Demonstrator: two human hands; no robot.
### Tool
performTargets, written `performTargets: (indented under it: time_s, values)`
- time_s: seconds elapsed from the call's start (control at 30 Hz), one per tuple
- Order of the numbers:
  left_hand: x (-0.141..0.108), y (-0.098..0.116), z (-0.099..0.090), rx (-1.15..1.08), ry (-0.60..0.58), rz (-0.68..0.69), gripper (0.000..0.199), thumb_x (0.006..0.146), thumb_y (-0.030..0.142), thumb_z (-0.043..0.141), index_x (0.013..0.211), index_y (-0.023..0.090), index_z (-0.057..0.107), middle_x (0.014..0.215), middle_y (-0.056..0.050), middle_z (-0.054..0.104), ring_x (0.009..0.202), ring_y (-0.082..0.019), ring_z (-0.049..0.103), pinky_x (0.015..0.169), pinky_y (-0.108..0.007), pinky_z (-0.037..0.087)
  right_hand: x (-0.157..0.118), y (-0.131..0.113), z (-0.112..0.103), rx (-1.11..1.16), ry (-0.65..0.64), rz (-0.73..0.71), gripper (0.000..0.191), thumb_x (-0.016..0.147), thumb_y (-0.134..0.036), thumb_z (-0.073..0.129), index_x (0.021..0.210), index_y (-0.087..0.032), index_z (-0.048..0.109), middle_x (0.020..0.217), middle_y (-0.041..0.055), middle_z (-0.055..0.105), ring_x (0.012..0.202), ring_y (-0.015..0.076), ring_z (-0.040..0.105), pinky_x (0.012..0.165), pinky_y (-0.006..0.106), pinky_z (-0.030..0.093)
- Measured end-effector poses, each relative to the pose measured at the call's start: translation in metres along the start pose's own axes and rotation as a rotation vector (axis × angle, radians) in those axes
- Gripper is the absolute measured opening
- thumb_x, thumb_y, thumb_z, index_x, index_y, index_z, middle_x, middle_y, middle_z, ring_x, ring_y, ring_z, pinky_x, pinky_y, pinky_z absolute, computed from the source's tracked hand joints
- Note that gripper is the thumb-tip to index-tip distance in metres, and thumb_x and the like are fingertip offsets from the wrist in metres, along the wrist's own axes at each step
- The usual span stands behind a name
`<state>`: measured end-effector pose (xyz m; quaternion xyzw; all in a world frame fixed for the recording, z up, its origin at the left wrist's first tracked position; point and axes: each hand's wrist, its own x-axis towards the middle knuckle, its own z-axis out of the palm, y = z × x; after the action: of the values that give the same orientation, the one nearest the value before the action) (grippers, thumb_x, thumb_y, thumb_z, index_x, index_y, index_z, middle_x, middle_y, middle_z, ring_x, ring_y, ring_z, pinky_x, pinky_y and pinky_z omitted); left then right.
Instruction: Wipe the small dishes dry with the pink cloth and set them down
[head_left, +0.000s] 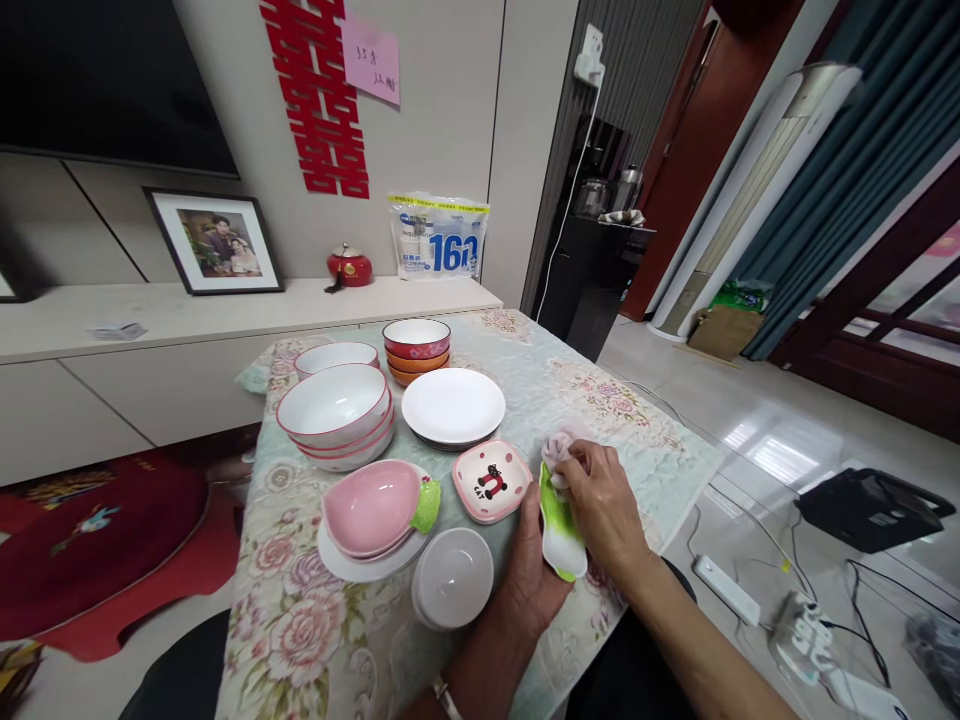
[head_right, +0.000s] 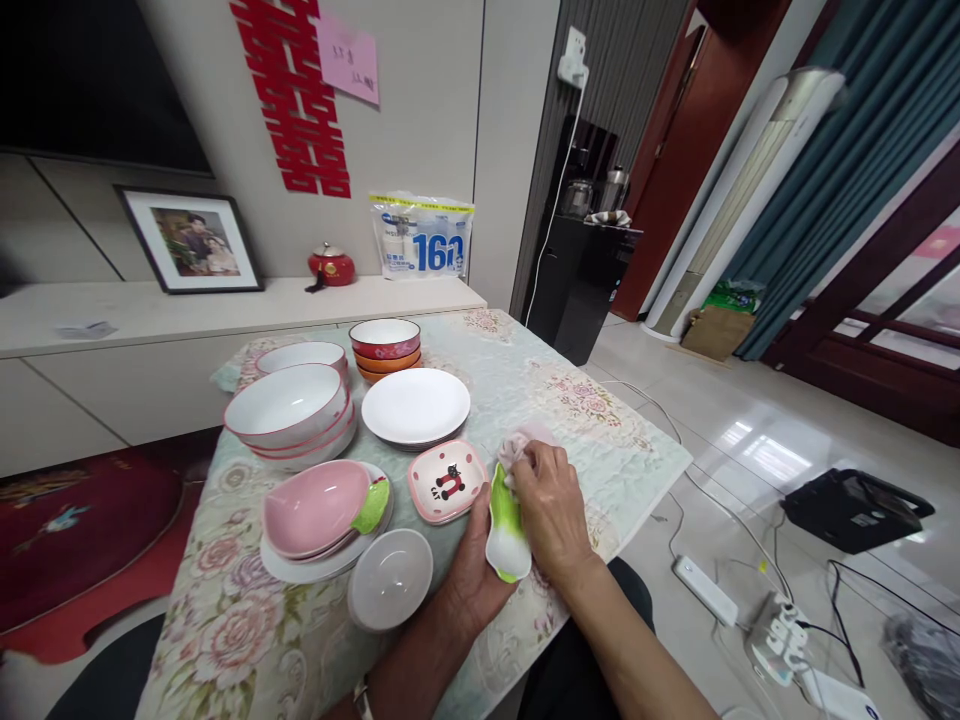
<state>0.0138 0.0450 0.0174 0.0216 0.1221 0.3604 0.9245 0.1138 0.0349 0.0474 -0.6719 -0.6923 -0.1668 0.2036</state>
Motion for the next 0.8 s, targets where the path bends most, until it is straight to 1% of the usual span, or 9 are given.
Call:
performTargets:
  time_s: [0.1, 0.17, 0.27, 0.33, 0.4, 0.5, 0.6, 0.7, 0.8]
  values:
    - [0.001, -0.002, -0.002, -0.023, -0.003, 0.001, 0.046, 0.096, 0.047, 0.049, 0.127, 0.016, 0.062, 0.123, -0.011, 0.07, 0.125, -0.027, 0.058, 0.106, -0.036, 0.044, -0.003, -0.004, 0.005, 0.021, 0.063, 0.027, 0.023, 0.096, -0.013, 0.042, 0.099, -0.021, 0.064, 0.113, 0.0134, 0.059, 0.103, 0.0265, 0.055, 0.086, 0.04, 0.052]
    - [0.0, -0.002, -0.004, -0.036, -0.004, -0.013, 0.045, 0.098, 0.046, 0.047, 0.127, 0.016, 0.063, 0.124, -0.011, 0.069, 0.127, -0.027, 0.057, 0.107, -0.036, 0.043, -0.007, -0.007, 0.011, 0.1, 0.086, 0.046, 0.026, 0.096, -0.012, 0.04, 0.11, -0.019, 0.061, 0.112, 0.014, 0.06, 0.106, 0.0264, 0.057, 0.089, 0.041, 0.052]
    - [-0.001, -0.001, -0.008, -0.054, -0.027, 0.004, 0.045, 0.099, 0.047, 0.044, 0.129, 0.018, 0.062, 0.126, -0.008, 0.069, 0.125, -0.023, 0.058, 0.109, -0.034, 0.042, -0.012, -0.01, 0.016, 0.277, 0.046, 0.042, 0.037, 0.091, -0.01, 0.042, 0.127, -0.013, 0.053, 0.12, 0.0169, 0.06, 0.115, 0.0269, 0.057, 0.096, 0.042, 0.051]
    - [-0.001, 0.0, -0.01, -0.066, -0.023, 0.015, 0.045, 0.099, 0.048, 0.043, 0.129, 0.019, 0.062, 0.124, -0.007, 0.07, 0.122, -0.021, 0.06, 0.108, -0.031, 0.041, -0.014, -0.01, 0.015, 0.4, -0.036, 0.045, 0.041, 0.089, -0.011, 0.045, 0.129, -0.013, 0.052, 0.123, 0.0166, 0.061, 0.116, 0.0265, 0.058, 0.098, 0.042, 0.05]
    - [0.0, 0.0, -0.012, -0.064, 0.0, 0.014, 0.045, 0.099, 0.049, 0.043, 0.128, 0.019, 0.063, 0.121, -0.007, 0.071, 0.119, -0.02, 0.062, 0.108, -0.031, 0.042, -0.015, -0.006, 0.008, 0.504, -0.148, 0.075, 0.039, 0.087, -0.014, 0.05, 0.126, -0.015, 0.056, 0.119, 0.0142, 0.064, 0.112, 0.0262, 0.061, 0.096, 0.041, 0.05]
    - [0.001, -0.001, -0.013, -0.047, -0.001, 0.02, 0.046, 0.098, 0.05, 0.046, 0.125, 0.018, 0.064, 0.117, -0.009, 0.072, 0.118, -0.024, 0.062, 0.105, -0.035, 0.044, -0.013, 0.002, -0.011, 0.637, -0.349, 0.105, 0.037, 0.082, -0.016, 0.059, 0.119, -0.018, 0.062, 0.112, 0.0096, 0.068, 0.105, 0.0249, 0.063, 0.092, 0.038, 0.049]
    - [0.002, -0.003, -0.013, -0.026, -0.02, -0.008, 0.047, 0.095, 0.051, 0.05, 0.116, 0.014, 0.068, 0.111, -0.012, 0.073, 0.115, -0.028, 0.064, 0.101, -0.038, 0.048, -0.011, 0.008, -0.032, 0.723, -0.525, 0.11, 0.036, 0.077, -0.015, 0.066, 0.113, -0.02, 0.067, 0.106, 0.0058, 0.07, 0.097, 0.0222, 0.064, 0.086, 0.033, 0.048]
    - [0.0, -0.004, -0.009, 0.012, -0.027, -0.027, 0.048, 0.091, 0.053, 0.056, 0.109, 0.011, 0.07, 0.105, -0.014, 0.074, 0.11, -0.03, 0.066, 0.097, -0.04, 0.051, -0.01, 0.01, -0.048, 0.763, -0.648, 0.096, 0.034, 0.074, -0.011, 0.071, 0.106, -0.021, 0.07, 0.098, 0.0016, 0.07, 0.089, 0.0195, 0.063, 0.079, 0.028, 0.046]
    - [-0.003, -0.002, -0.003, 0.027, -0.024, -0.028, 0.048, 0.088, 0.052, 0.06, 0.109, 0.011, 0.071, 0.102, -0.014, 0.075, 0.105, -0.031, 0.068, 0.092, -0.039, 0.053, -0.009, 0.009, -0.051, 0.809, -0.725, 0.064, 0.034, 0.072, -0.007, 0.072, 0.102, -0.024, 0.072, 0.094, -0.0015, 0.07, 0.086, 0.0174, 0.063, 0.077, 0.026, 0.045]
